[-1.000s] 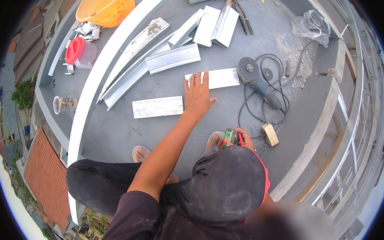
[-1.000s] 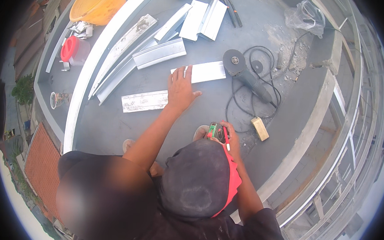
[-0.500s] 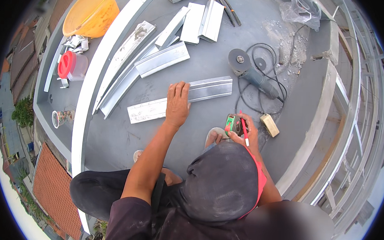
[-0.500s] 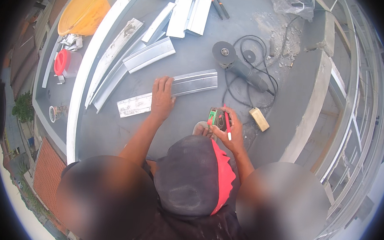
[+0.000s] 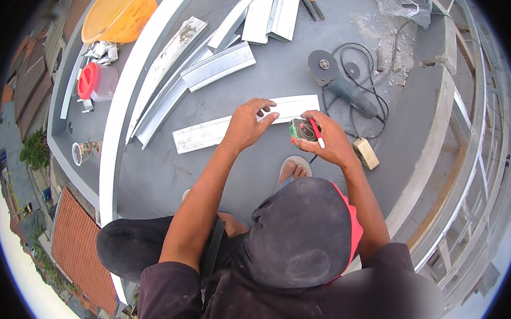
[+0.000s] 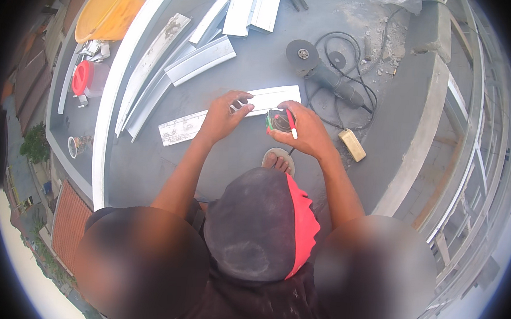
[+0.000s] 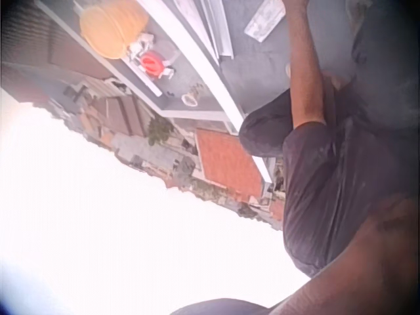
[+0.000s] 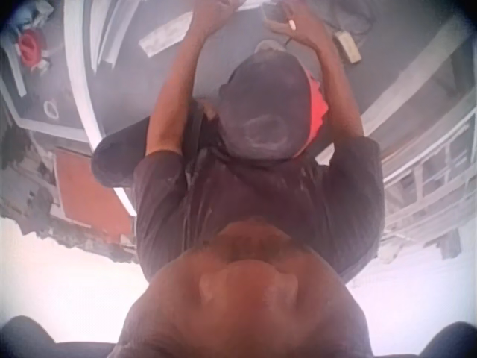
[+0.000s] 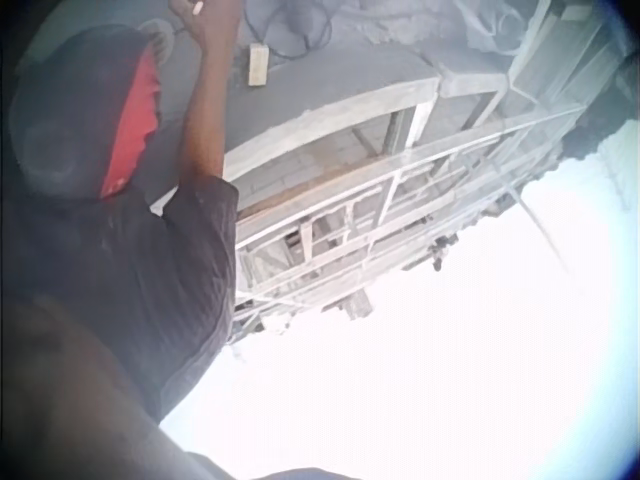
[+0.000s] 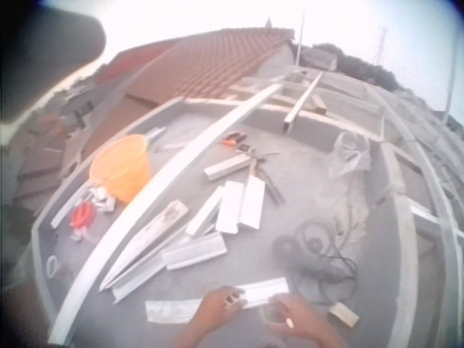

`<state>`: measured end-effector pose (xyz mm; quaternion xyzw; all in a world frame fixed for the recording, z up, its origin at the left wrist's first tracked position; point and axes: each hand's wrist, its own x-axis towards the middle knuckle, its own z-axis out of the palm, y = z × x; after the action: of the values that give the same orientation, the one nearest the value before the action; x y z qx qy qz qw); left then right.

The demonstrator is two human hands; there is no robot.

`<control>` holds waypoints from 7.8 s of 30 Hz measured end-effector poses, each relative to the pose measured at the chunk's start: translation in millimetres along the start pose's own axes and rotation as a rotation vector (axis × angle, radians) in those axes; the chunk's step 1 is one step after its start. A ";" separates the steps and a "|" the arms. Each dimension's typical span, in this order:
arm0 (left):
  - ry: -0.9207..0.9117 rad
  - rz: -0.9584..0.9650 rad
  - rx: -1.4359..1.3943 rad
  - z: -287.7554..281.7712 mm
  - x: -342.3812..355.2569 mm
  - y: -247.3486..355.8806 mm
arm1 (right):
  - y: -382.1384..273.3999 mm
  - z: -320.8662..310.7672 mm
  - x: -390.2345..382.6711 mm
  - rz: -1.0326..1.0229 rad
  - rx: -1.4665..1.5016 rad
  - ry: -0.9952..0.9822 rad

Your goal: The person sits on a rooftop and measures several pieces of white metal profile using a tape measure and a red marker. They mark measurements on the metal pieces and arrange them on the floor. The person then picks up an angle grinder at the end.

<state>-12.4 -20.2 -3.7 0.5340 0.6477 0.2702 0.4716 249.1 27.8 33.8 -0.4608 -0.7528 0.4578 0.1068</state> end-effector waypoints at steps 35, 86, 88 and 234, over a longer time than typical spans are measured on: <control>0.123 -0.452 -0.214 -40.0 -25.8 -54.4 | 30.0 -34.1 28.6 0.027 -0.321 -0.083; 0.443 -0.447 0.090 30.0 -15.1 -45.5 | 40.0 91.4 41.1 0.055 0.131 0.130; 0.437 -0.434 0.123 28.8 -16.8 -42.0 | 38.5 86.0 42.4 0.050 0.108 0.060; 0.442 -0.002 0.537 -33.0 10.2 -34.3 | 48.7 75.3 -62.2 0.033 -0.040 0.496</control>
<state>-56.9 -15.2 -22.7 0.5669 0.7828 0.1986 0.1626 268.7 -58.3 -30.3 -0.5733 -0.7048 0.3174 0.2718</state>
